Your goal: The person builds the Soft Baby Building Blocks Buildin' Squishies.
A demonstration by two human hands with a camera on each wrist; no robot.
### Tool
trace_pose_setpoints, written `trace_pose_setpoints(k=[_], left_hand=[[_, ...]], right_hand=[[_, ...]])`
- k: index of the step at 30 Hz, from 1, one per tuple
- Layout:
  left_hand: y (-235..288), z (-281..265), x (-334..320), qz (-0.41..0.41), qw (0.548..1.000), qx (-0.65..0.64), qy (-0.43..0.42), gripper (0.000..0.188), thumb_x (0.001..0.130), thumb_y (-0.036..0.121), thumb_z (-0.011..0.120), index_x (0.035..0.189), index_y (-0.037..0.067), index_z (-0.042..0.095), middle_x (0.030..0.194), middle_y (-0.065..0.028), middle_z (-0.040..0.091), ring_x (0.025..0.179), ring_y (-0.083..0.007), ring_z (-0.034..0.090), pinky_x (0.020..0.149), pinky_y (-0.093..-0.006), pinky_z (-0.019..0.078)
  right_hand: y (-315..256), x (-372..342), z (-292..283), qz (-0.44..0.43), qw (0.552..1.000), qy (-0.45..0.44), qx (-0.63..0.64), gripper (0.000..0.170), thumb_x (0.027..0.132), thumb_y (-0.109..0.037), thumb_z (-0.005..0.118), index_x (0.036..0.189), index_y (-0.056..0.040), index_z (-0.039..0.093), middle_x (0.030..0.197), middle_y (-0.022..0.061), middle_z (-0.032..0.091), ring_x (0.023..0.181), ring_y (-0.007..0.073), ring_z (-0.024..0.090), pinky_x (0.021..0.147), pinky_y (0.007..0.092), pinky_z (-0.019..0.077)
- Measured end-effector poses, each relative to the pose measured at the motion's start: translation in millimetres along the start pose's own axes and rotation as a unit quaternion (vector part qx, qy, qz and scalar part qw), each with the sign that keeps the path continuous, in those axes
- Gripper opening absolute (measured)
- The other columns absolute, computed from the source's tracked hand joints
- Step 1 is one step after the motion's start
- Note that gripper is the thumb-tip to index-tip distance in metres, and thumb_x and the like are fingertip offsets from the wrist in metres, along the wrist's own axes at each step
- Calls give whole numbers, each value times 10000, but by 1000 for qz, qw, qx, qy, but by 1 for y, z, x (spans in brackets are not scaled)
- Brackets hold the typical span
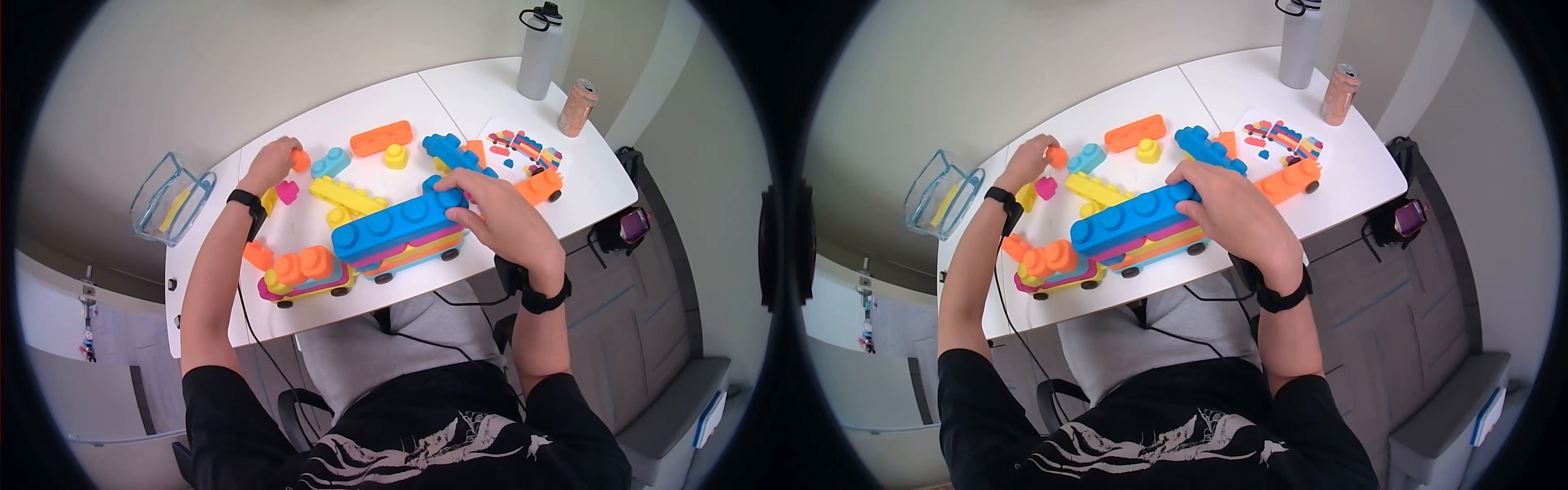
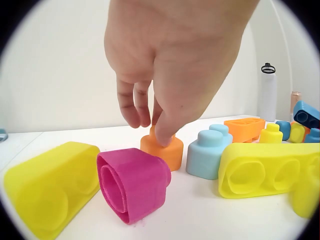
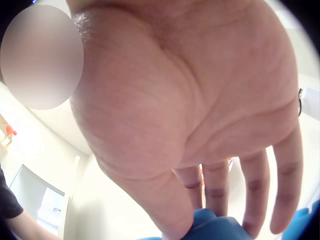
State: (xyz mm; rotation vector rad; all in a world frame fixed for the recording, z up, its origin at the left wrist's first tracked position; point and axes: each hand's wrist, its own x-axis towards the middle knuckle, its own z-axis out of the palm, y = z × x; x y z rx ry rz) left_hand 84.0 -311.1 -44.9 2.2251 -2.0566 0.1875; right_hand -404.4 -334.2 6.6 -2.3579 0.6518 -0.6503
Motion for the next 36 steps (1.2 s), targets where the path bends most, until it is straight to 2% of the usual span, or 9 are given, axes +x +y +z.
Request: trace_pose_setpoints(k=[4,6,8,10,12,18,24,29,36], left_hand=[[15,-57,-16,1,996,-64,67,344,940,1,702,1277,70,706,1250,-122,719,1130,-312,713,961,-413,588],[49,-94,-34,-17,972,-221,84,354,983,35,686,1335,70,693,1303,-111,702,1167,-270,712,982,-397,590],[87,-127,-58,-16,966,-246,74,356,1002,57,674,1358,70,694,1347,-103,684,1186,-251,701,1022,-391,580],[124,-151,-83,99,969,-220,49,348,998,65,670,1344,70,708,1317,-112,694,1171,-261,698,1015,-396,577],[155,-167,-107,123,967,-221,34,346,991,70,674,1334,67,714,1299,-118,697,1167,-275,696,1013,-401,574],[200,-170,-146,145,973,-179,-11,359,959,68,695,1316,63,723,1268,-144,699,1158,-336,692,1014,-403,567],[206,-152,-149,127,983,-128,-23,355,962,91,726,1316,66,725,1324,-151,686,1178,-354,699,1031,-422,566],[209,-147,-149,111,984,-139,-4,422,894,137,833,1298,74,731,1266,-129,723,1131,-341,713,998,-412,574],[211,-148,-150,104,985,-139,-1,411,859,115,855,1248,64,731,1211,-126,744,1069,-353,725,968,-414,579]], right_hand=[[4,2,5,-4,1000,-2,23,303,971,-91,742,1254,-43,645,1177,149,736,1089,336,717,925,405,568],[4,3,7,-8,1000,6,14,305,966,-86,747,1249,-37,644,1175,150,736,1089,335,717,936,407,569],[3,3,7,-8,1000,1,24,302,965,-84,749,1243,-35,644,1173,149,736,1089,335,718,938,409,569],[3,4,7,-8,999,-5,34,298,963,-81,751,1237,-33,645,1171,148,736,1088,335,718,939,411,569],[5,5,8,-10,999,-1,45,287,966,-87,751,1228,-30,648,1151,145,738,1070,331,719,934,412,570],[4,6,9,-17,999,10,43,285,947,-94,773,1195,-34,645,1120,159,736,1033,341,711,884,404,562],[2,5,9,-17,999,16,31,286,951,-108,770,1201,-32,653,1115,173,732,1062,353,707,907,423,551],[3,6,10,-23,999,19,30,295,939,-115,784,1193,-35,658,1106,172,737,1068,364,705,905,439,548],[2,8,11,-28,999,16,21,308,927,-113,794,1194,-37,660,1088,175,742,1058,370,709,903,443,550]])
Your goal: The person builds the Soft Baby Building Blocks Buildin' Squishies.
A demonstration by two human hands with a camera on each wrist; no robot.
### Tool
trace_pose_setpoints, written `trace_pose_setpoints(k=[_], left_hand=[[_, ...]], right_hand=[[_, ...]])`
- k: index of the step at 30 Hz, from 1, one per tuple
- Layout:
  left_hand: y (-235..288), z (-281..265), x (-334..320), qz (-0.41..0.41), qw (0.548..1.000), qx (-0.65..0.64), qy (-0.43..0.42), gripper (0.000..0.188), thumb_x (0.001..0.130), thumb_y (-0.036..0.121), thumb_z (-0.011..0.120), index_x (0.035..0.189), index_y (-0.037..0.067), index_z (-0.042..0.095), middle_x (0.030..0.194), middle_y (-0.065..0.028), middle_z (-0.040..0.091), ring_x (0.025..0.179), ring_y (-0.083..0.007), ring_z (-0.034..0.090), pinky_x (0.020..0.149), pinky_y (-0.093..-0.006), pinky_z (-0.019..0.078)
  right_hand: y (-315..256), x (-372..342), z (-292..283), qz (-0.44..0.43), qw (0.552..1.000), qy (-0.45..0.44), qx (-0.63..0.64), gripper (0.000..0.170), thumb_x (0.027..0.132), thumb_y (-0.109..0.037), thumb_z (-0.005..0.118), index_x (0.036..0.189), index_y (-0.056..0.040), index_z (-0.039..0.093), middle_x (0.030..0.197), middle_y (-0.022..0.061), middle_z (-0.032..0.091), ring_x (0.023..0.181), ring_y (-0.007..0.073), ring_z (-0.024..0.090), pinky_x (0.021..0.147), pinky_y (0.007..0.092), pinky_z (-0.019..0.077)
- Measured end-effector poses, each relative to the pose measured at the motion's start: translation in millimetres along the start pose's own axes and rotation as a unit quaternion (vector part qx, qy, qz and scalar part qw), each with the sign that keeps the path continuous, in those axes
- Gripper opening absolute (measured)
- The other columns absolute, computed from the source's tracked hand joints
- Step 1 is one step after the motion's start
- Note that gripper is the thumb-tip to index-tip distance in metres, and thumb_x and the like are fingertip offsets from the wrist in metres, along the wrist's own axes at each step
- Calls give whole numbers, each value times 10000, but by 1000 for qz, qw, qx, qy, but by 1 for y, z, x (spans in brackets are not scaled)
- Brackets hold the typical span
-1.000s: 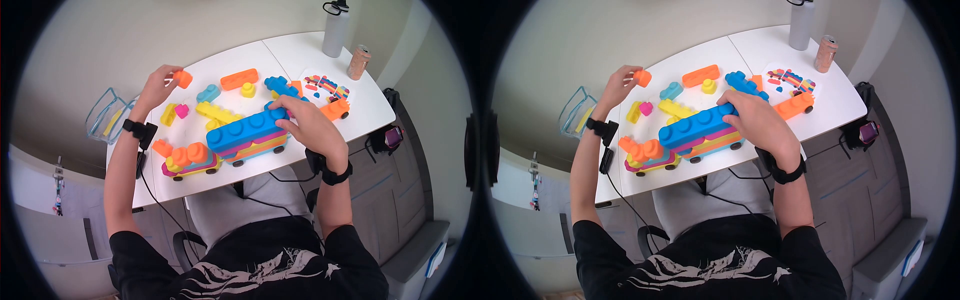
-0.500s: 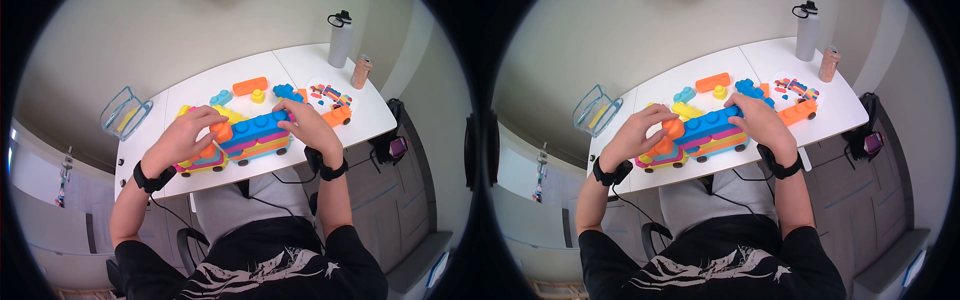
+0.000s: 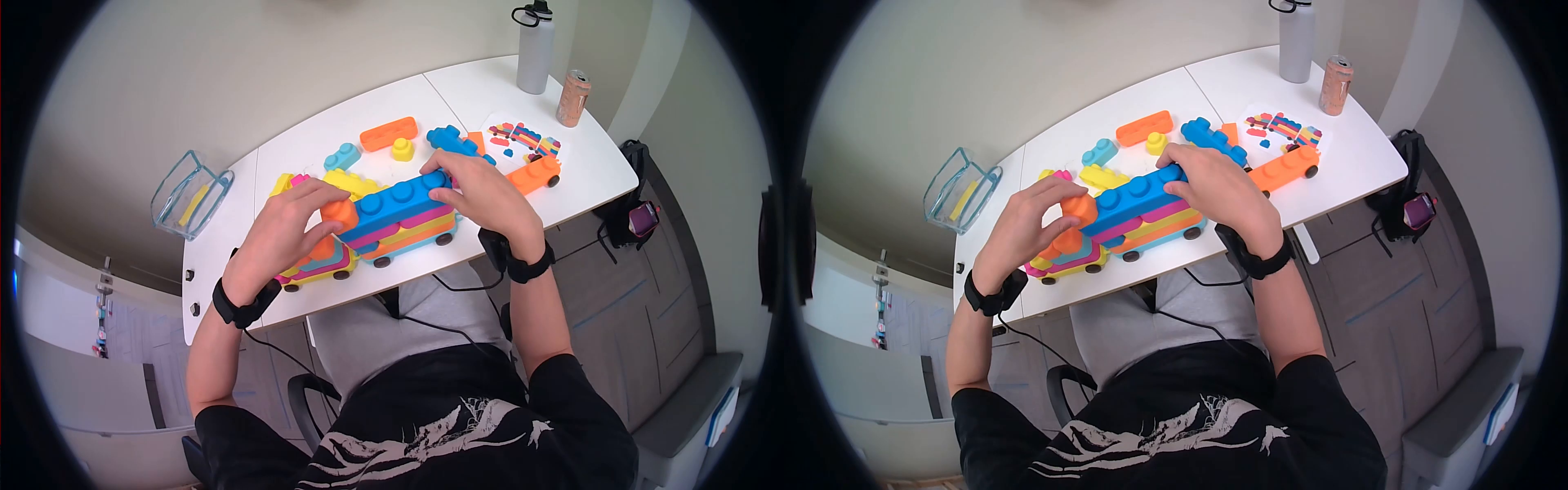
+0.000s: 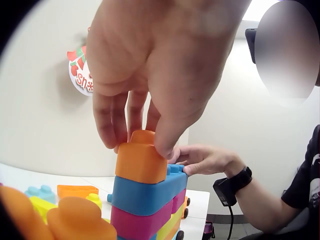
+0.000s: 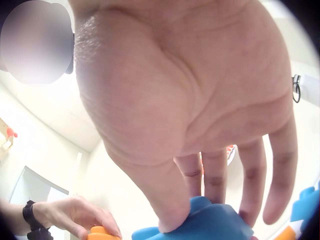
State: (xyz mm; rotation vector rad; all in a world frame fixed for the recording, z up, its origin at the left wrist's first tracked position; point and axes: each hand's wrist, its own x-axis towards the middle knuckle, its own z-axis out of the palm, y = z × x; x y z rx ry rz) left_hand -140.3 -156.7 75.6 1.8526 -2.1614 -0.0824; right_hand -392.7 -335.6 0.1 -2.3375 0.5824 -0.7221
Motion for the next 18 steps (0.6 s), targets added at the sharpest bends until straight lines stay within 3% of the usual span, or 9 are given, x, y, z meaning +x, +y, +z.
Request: trace_pose_setpoints(k=[7,10,13,18], left_hand=[[7,-2,-7,-26,999,42,-3,416,867,91,837,1264,59,716,1236,-132,738,1105,-358,724,971,-411,585],[5,-5,-11,-38,998,40,-4,407,874,87,828,1263,53,714,1243,-131,736,1109,-357,725,972,-411,586],[3,-7,-16,-51,998,35,-8,405,875,85,824,1263,48,712,1243,-130,735,1108,-358,724,972,-410,584],[-2,-9,-22,-52,998,38,-8,404,873,94,825,1258,44,712,1240,-132,734,1116,-361,719,978,-407,580]], right_hand=[[0,0,5,-9,1000,-8,21,332,924,-119,791,1219,-32,663,1109,176,745,1077,363,713,938,443,551],[-1,0,7,-20,999,-37,10,396,923,-132,787,1285,-35,660,1210,181,735,1169,354,692,1006,443,541],[4,-5,10,-47,998,16,-33,483,913,-143,790,1362,-40,642,1319,185,706,1267,340,651,1073,441,520],[11,-6,5,-37,998,-40,-39,478,938,-163,749,1388,-46,636,1358,156,698,1293,326,638,1090,433,515]])
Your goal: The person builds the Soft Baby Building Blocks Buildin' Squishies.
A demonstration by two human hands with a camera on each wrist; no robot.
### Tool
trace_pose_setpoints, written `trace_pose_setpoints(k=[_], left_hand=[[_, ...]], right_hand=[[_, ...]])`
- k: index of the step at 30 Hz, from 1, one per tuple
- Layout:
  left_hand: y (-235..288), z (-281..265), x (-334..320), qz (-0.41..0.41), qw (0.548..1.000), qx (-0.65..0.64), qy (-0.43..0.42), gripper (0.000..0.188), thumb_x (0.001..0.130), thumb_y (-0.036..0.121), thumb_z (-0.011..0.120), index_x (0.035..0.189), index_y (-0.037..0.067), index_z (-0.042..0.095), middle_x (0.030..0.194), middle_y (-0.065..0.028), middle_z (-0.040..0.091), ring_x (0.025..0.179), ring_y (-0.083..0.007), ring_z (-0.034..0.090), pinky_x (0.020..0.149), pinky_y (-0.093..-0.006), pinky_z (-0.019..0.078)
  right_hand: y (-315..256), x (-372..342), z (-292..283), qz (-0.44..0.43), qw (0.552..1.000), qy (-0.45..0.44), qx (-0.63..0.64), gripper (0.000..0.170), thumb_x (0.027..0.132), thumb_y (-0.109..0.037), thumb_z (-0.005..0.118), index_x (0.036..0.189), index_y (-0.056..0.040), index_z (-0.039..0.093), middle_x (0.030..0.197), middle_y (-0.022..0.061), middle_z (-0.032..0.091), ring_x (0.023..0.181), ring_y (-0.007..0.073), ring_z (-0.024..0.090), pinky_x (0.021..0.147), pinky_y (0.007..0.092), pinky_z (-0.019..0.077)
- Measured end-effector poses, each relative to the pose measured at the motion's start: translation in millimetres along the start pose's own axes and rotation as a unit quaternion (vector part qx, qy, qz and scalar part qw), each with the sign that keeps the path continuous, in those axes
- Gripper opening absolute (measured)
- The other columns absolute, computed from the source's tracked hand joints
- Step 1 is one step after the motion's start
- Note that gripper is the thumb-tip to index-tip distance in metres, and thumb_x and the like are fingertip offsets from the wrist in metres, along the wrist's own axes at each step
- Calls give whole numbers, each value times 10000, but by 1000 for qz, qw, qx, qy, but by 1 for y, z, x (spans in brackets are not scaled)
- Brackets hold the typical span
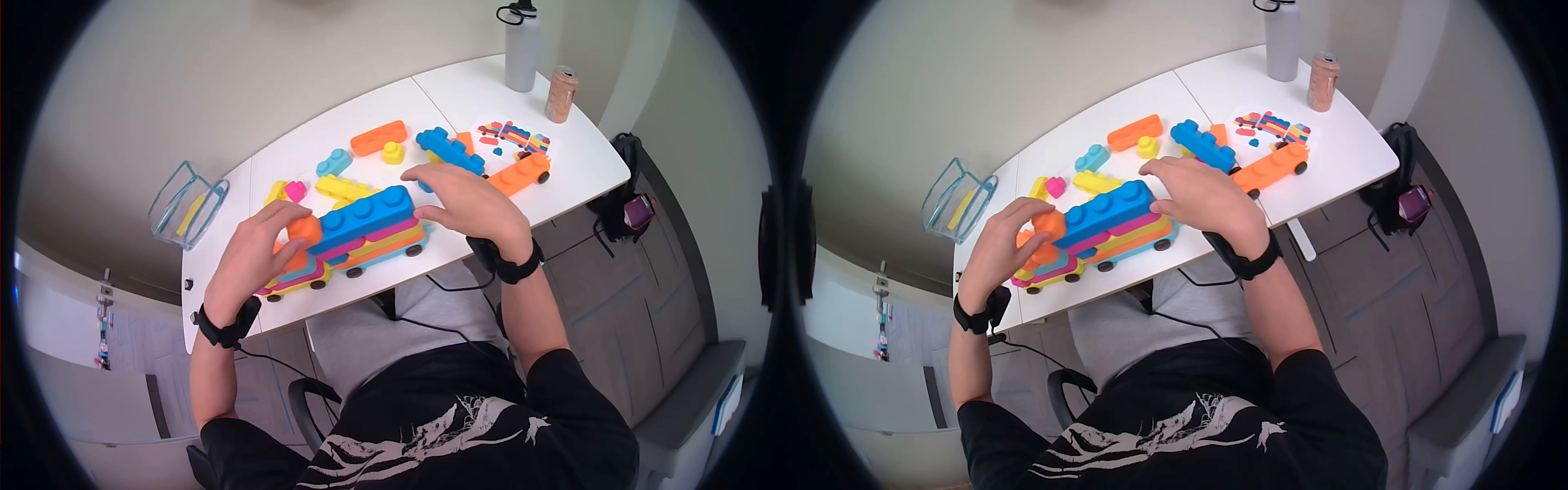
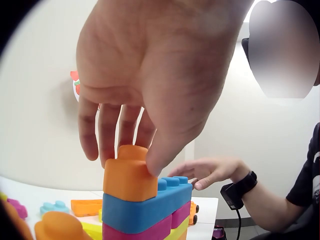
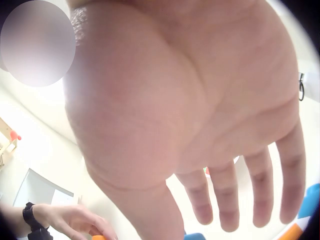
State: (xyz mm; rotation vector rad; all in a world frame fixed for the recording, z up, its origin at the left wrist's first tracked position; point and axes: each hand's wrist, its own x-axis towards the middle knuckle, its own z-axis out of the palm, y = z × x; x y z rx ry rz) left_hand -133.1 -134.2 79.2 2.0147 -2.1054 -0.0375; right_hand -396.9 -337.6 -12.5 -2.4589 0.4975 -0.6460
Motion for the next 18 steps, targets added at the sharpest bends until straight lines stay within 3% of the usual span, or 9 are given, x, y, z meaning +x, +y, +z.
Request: trace_pose_setpoints(k=[13,15,18], left_hand=[[-1,-4,-6,-36,999,22,-22,414,873,101,828,1260,55,690,1250,-139,724,1130,-370,709,981,-424,570],[-1,-4,-9,-36,999,28,-20,414,872,102,829,1258,54,687,1247,-140,723,1131,-370,707,980,-423,570],[1,-5,-14,-39,998,54,-13,415,867,94,827,1257,59,687,1240,-145,723,1130,-370,706,979,-420,570]], right_hand=[[-1,5,2,21,999,-45,-10,417,947,-152,719,1349,-62,656,1265,122,731,1222,314,676,1009,443,555],[-4,6,-1,42,995,-90,-18,469,970,-224,768,1388,-57,634,1372,142,696,1246,323,672,1042,431,539],[5,3,1,55,992,-114,-23,505,967,-249,773,1407,-51,625,1364,153,698,1238,327,676,1048,419,538]])
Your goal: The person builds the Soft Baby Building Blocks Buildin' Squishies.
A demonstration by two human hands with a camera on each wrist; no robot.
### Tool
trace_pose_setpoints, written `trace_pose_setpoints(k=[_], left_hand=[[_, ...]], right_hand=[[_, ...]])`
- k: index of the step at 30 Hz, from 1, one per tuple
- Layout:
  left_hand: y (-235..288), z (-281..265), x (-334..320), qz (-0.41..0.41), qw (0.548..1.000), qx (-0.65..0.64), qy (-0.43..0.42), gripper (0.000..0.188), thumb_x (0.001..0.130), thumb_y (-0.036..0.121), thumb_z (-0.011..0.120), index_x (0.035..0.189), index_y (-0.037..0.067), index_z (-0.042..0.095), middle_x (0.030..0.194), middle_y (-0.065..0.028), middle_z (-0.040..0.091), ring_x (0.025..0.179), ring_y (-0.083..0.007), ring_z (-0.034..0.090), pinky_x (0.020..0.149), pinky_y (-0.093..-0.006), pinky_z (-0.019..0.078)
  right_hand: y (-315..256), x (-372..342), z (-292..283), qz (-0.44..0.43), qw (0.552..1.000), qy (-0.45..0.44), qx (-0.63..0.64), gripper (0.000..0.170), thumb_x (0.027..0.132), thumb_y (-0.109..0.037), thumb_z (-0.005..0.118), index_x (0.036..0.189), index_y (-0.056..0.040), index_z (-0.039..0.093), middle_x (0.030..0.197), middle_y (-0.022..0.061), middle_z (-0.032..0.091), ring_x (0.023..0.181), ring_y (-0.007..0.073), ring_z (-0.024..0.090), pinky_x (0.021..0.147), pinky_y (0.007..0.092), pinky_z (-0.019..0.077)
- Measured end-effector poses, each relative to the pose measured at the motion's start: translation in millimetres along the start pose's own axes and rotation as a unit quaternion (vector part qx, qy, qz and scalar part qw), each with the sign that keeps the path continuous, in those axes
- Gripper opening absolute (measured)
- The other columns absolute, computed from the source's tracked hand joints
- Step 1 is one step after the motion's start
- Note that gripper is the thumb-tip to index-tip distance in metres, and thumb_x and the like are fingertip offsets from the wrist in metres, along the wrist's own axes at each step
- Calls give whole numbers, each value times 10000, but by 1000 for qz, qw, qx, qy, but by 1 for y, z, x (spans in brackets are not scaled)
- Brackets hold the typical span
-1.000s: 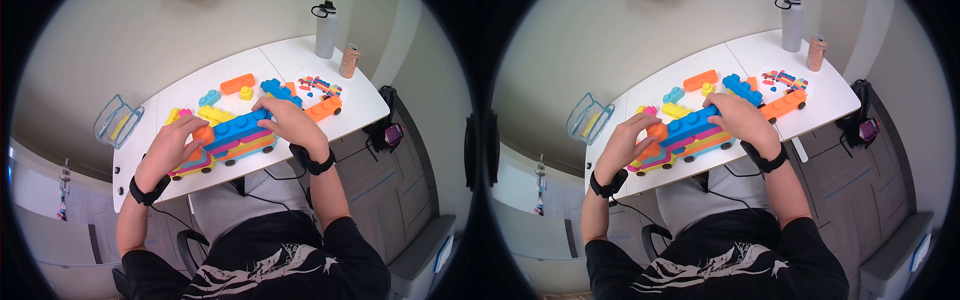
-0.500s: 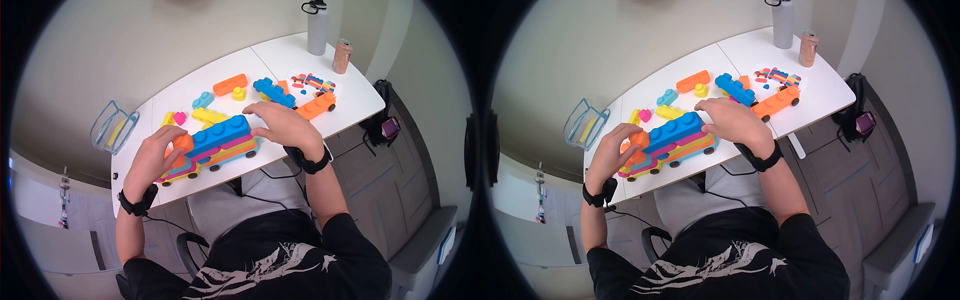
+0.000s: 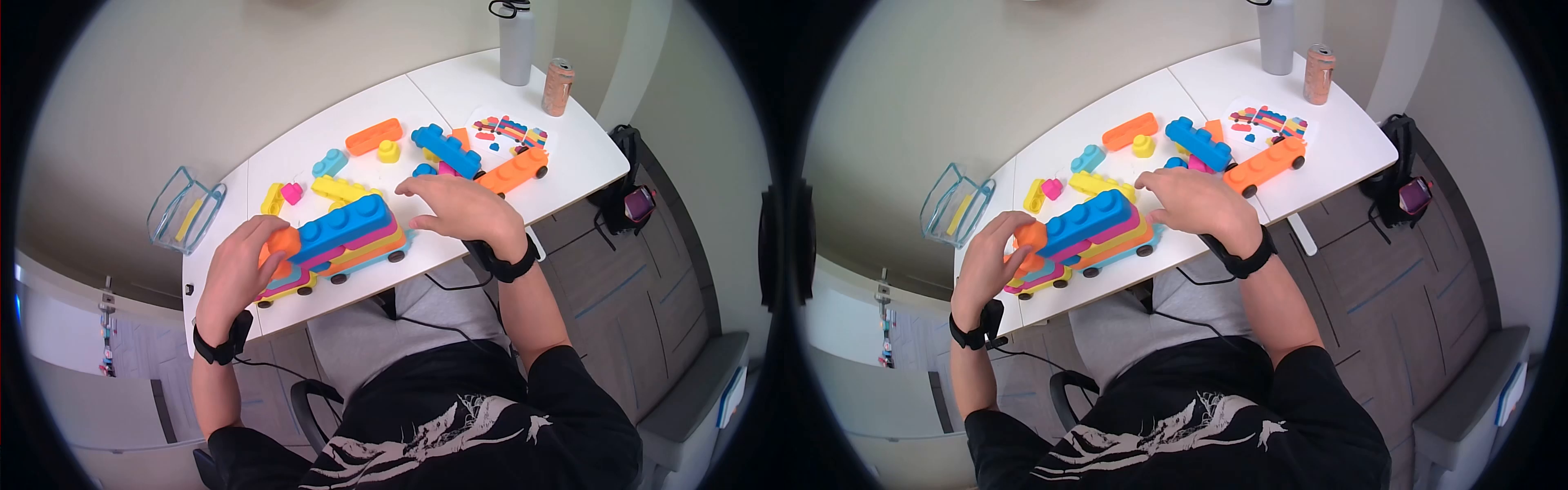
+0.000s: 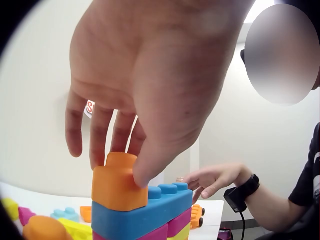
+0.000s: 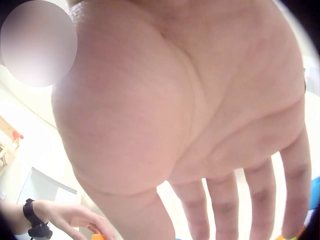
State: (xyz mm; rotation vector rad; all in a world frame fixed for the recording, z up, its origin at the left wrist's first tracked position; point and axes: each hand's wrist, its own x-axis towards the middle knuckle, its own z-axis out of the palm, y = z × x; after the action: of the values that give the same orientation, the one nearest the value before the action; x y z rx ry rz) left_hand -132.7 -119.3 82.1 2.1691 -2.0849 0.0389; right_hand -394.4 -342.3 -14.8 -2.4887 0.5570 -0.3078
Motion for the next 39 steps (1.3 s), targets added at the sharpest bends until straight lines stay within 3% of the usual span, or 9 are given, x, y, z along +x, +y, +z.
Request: trace_pose_setpoints(k=[5,8,10,22,26,28,31,34,39], left_hand=[[-11,1,-19,1,999,37,38,429,830,23,820,1237,64,689,1241,-140,727,1127,-377,697,981,-425,568],[-15,0,-21,4,998,56,38,446,807,-7,821,1226,64,686,1243,-135,728,1131,-377,692,976,-433,569],[-18,-2,-29,-7,998,52,40,443,798,-15,822,1210,61,677,1236,-135,728,1130,-376,690,967,-442,568],[-8,0,-34,-34,993,104,43,502,798,29,841,1272,67,679,1337,-131,684,1322,-337,615,1108,-442,508],[2,4,-38,-22,994,90,52,511,805,47,847,1287,65,678,1347,-130,681,1333,-345,608,1106,-450,511],[6,8,-37,-10,995,76,57,520,803,74,861,1291,75,684,1362,-122,673,1327,-343,611,1091,-451,524],[17,10,-24,7,999,43,31,620,779,75,876,1362,97,664,1398,-135,659,1324,-351,614,1072,-438,538],[23,13,-23,21,998,30,47,749,765,92,896,1456,117,608,1400,-146,654,1292,-359,630,1046,-440,552],[20,27,-8,-35,998,1,47,874,745,140,930,1530,138,545,1368,-157,674,1237,-358,661,1032,-439,557]], right_hand=[[56,-16,-2,11,997,-40,69,607,964,-359,781,1445,-35,603,1330,173,711,1222,326,693,1035,417,547],[75,-34,-39,199,979,15,48,529,942,-279,755,1400,-36,652,1359,173,696,1254,318,669,1058,391,529],[106,-44,-34,200,971,112,-68,543,947,-275,747,1420,-29,643,1411,177,675,1307,334,638,1098,406,509],[130,-31,-42,336,941,-20,-9,611,934,-328,780,1446,-25,640,1423,184,682,1285,342,660,1085,397,516],[139,-32,-34,300,953,-8,-29,621,919,-356,796,1421,-17,657,1375,187,709,1246,338,683,1049,386,529],[129,-28,-34,304,951,-39,-42,381,898,-307,750,1189,-62,770,1214,150,753,1058,287,739,900,383,578],[117,-21,-30,303,949,-75,-39,336,877,-336,746,1065,-58,779,1152,139,754,1049,297,729,890,399,572],[114,-26,0,202,972,24,-116,381,877,-391,744,1070,-64,778,1136,137,754,1082,310,720,908,406,571],[90,-7,8,209,962,-83,-155,427,886,-451,764,1049,-56,785,1106,136,759,1111,350,696,928,424,567]])
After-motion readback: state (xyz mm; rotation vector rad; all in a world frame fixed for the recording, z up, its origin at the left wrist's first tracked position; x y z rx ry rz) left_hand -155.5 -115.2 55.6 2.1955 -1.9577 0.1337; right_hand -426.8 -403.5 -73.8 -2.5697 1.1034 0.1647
